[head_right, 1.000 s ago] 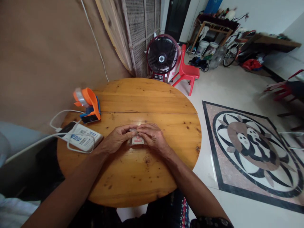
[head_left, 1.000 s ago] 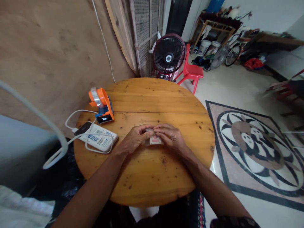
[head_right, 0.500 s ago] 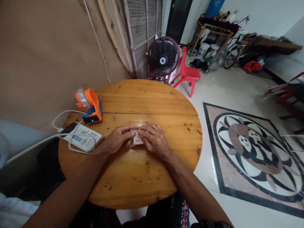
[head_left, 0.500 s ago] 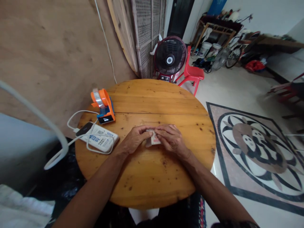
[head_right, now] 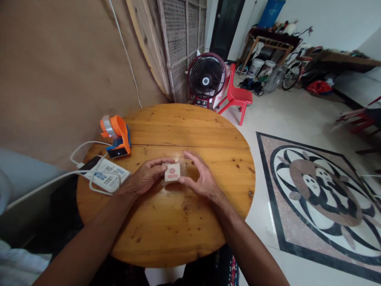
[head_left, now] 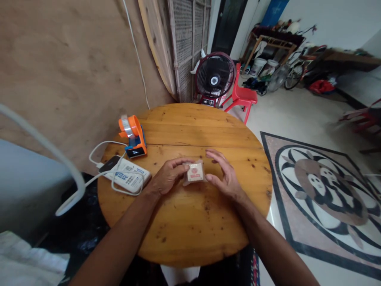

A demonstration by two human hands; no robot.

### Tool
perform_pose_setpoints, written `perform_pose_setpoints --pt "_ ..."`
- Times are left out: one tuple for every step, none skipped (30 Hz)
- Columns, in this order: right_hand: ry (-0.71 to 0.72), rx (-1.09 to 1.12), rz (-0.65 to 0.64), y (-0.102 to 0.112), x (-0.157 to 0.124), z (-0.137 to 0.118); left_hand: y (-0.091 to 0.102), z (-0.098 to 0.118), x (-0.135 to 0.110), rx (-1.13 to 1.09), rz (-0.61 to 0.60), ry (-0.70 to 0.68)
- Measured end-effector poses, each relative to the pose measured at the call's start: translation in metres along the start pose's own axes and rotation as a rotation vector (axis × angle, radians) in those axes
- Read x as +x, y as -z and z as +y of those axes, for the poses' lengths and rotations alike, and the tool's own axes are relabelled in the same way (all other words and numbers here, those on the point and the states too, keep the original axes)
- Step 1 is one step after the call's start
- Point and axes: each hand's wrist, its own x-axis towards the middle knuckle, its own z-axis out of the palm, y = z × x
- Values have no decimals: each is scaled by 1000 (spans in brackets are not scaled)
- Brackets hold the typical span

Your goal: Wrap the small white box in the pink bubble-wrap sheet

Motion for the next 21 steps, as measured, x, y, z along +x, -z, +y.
perform_pose_setpoints --pt "-34 46 -56 0 1 0 -1 1 0 -19 -4 1" --pt "-58 70 -114 -1 2 1 -1 1 0 -28 -6 -1" --pt "-70 75 -164 -3 2 1 -1 1 0 -33 -7 -5" --pt "-71 61 -194 -5 2 2 -2 0 0 -36 -11 -8" --pt "-62 34 -203 -8 2 2 -2 0 0 -36 -18 -12" --pt "-47 2 -194 -10 2 3 -2 -1 1 -36 -25 -16" --pt "-31 -30 -175 -12 2 3 -1 -1 1 -38 -30 -21" --pt "-17 -55 -148 -14 2 3 -1 -1 1 -42 -31 -25" --pt "-8 -70 -121 -15 2 3 -1 -2 1 -45 -34 -28" --pt "-6 -74 -99 -15 2 3 -1 -2 1 -46 -39 -33" --pt "-13 -67 -80 -15 1 3 -1 -2 1 -45 -48 -40" --pt "-27 -53 -64 -15 1 3 -1 -2 1 -36 -58 -50" --pt "-51 -37 -48 -15 1 3 -1 -2 0 -16 -65 -64" --pt "-80 -21 -29 -15 1 4 -1 -2 0 15 -64 -85" --pt "-113 -10 -8 -15 1 6 -1 -2 0 55 -53 -110" --pt "-148 -4 16 -15 2 9 -1 -1 0 102 -32 -139" --pt "-183 -3 37 -16 2 12 -1 -1 0 157 -4 -165" --pt "-216 -9 50 -17 2 16 -1 -2 1 218 30 -189" --pt "-247 -22 50 -17 2 20 -1 -2 1 282 58 -208" --pt "-275 -39 37 -18 3 24 -1 -3 1 346 81 -223" --pt "-301 -59 16 -19 3 28 -2 -4 1 411 95 -234"
